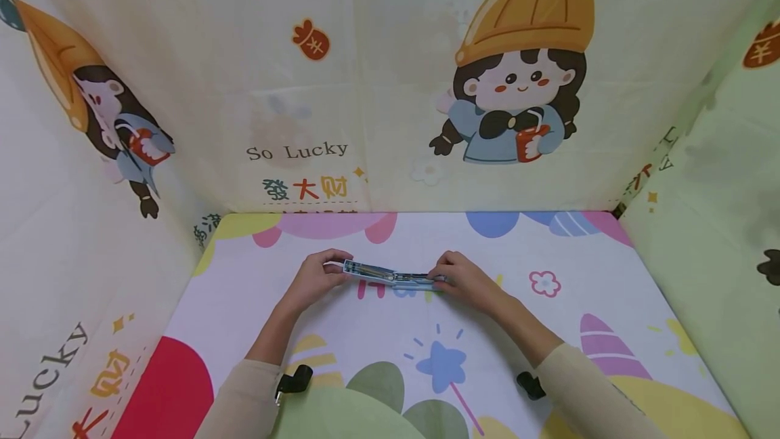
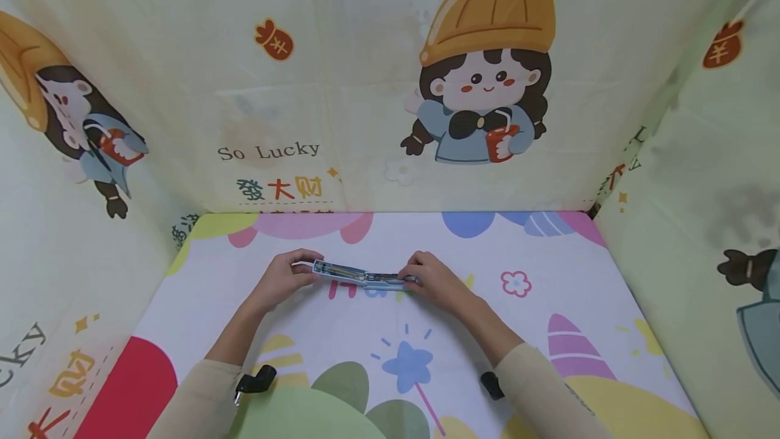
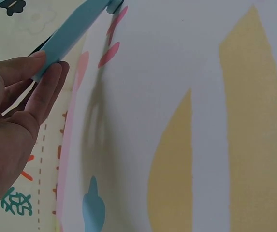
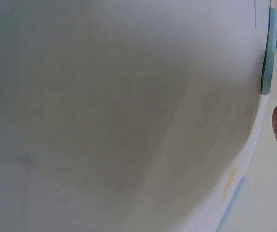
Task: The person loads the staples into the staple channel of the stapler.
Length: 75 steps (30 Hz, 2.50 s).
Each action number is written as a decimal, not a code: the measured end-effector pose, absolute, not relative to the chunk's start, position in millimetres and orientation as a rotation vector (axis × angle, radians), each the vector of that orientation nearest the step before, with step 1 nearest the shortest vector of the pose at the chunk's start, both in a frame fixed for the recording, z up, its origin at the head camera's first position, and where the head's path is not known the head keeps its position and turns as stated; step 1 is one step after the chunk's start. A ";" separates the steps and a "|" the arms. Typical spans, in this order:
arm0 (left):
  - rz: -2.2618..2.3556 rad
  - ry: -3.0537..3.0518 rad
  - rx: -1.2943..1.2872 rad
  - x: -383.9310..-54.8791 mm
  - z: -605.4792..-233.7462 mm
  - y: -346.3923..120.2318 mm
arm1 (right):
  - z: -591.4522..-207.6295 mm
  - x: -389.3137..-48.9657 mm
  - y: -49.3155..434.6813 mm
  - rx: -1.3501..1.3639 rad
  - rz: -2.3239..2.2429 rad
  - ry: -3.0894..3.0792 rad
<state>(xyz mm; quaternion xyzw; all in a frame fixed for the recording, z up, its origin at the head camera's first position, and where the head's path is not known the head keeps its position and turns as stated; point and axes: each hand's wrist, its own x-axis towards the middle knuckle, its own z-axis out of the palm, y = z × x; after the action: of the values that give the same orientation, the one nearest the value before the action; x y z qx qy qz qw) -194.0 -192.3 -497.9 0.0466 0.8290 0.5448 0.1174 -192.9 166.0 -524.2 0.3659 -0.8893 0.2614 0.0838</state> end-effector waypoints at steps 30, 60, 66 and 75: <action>1.582 2.451 0.139 -191.3 -496.3 -192.2 | -521.1 -194.3 180.0 0.890 0.903 -2.928; 1.607 2.448 0.166 -188.7 -488.5 -183.8 | -527.5 -195.5 181.2 0.841 0.967 -3.006; 1.632 2.455 0.197 -188.3 -484.2 -180.0 | -524.5 -194.7 180.4 0.824 0.999 -3.017; 1.582 2.500 0.254 -191.6 -477.7 -174.3 | -526.0 -196.6 182.0 0.818 0.978 -3.029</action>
<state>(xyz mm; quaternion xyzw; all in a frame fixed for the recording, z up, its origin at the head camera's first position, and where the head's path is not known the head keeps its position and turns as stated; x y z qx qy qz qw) -191.6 -174.3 -477.7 0.0854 0.8389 0.5307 0.0859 -196.6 182.0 -526.0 0.2482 -0.9193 0.2969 -0.0721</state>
